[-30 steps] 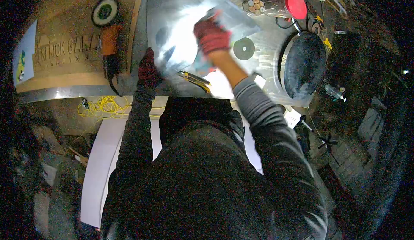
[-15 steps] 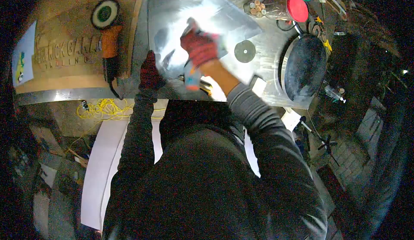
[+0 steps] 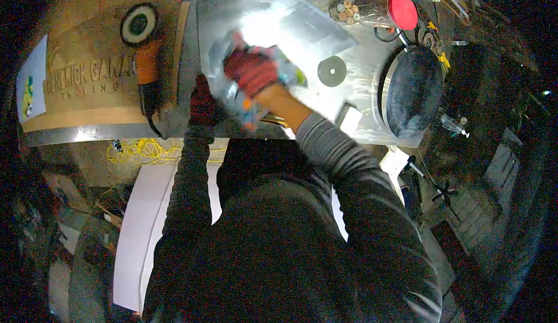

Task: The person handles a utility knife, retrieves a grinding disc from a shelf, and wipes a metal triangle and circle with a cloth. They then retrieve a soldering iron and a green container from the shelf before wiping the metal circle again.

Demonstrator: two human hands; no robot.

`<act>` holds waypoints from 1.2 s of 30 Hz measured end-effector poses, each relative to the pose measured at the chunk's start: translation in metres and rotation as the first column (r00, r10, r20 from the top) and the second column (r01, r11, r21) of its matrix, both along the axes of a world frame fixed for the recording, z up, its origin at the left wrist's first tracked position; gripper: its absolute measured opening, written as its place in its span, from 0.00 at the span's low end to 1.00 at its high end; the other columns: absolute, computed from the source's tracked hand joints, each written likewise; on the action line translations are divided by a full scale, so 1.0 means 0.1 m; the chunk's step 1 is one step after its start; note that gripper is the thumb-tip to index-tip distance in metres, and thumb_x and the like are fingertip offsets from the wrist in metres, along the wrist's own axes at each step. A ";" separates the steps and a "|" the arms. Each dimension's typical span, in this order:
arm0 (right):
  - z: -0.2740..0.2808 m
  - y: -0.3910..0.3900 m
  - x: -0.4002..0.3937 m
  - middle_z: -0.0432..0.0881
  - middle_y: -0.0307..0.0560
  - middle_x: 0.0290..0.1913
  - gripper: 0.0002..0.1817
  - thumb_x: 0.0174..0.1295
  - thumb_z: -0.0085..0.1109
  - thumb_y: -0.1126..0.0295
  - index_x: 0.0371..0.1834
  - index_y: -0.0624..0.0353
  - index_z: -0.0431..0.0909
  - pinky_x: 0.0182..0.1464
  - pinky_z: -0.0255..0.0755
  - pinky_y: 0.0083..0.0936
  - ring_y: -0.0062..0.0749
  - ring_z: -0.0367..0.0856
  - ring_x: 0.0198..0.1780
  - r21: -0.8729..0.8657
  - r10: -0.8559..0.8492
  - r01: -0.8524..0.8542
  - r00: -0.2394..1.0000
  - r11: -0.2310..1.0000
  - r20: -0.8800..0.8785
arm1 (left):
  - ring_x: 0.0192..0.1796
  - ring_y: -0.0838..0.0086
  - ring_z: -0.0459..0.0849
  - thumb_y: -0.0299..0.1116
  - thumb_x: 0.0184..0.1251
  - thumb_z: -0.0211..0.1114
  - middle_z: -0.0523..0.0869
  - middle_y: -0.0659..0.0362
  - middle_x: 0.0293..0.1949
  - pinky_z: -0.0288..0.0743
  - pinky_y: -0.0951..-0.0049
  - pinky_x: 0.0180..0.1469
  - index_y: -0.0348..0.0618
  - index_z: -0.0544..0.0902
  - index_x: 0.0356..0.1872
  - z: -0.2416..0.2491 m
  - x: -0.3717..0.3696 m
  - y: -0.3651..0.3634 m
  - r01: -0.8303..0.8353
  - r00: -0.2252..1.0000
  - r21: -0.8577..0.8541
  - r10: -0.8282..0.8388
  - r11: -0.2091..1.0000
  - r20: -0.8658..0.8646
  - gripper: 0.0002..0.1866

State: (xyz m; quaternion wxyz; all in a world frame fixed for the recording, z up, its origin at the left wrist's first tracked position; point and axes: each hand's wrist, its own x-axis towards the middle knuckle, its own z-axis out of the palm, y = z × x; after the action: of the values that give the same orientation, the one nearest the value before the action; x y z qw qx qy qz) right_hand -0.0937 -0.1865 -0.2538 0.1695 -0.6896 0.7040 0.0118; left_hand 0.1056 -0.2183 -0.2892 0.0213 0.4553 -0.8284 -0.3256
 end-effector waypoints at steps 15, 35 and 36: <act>0.01 0.27 0.10 0.83 0.52 0.22 0.13 0.61 0.50 0.63 0.29 0.58 0.82 0.30 0.76 0.49 0.45 0.84 0.24 0.192 -0.024 0.024 1.000 0.981 -0.003 | 0.43 0.49 0.83 0.33 0.60 0.63 0.82 0.39 0.43 0.77 0.57 0.48 0.26 0.63 0.65 0.22 -0.11 0.00 -0.061 0.983 0.129 0.082 0.990 -0.165 0.34; 0.16 0.70 -1.05 0.83 0.50 0.34 0.08 0.61 0.53 0.65 0.39 0.51 0.80 0.37 0.76 0.40 0.44 0.84 0.36 -0.061 -0.658 0.672 0.737 0.738 0.155 | 0.42 0.46 0.82 0.29 0.62 0.63 0.82 0.39 0.43 0.78 0.55 0.46 0.29 0.62 0.66 0.17 -0.10 0.04 0.007 1.000 -0.048 -0.008 0.999 -0.023 0.32; 0.04 0.70 -0.97 0.82 0.50 0.32 0.08 0.61 0.52 0.66 0.38 0.52 0.80 0.37 0.76 0.40 0.44 0.84 0.35 -0.085 -0.680 0.720 0.682 0.689 0.269 | 0.42 0.46 0.82 0.29 0.62 0.63 0.82 0.39 0.43 0.78 0.55 0.46 0.29 0.62 0.66 0.10 -0.07 0.04 0.005 1.000 -0.050 -0.007 0.999 -0.029 0.32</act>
State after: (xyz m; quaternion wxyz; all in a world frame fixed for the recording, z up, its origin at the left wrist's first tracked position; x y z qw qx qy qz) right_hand -0.1909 -0.1164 -0.2494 0.1721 -0.3761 0.8896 -0.1939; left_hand 0.0985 -0.2143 -0.2787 0.0438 0.4474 -0.8372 -0.3113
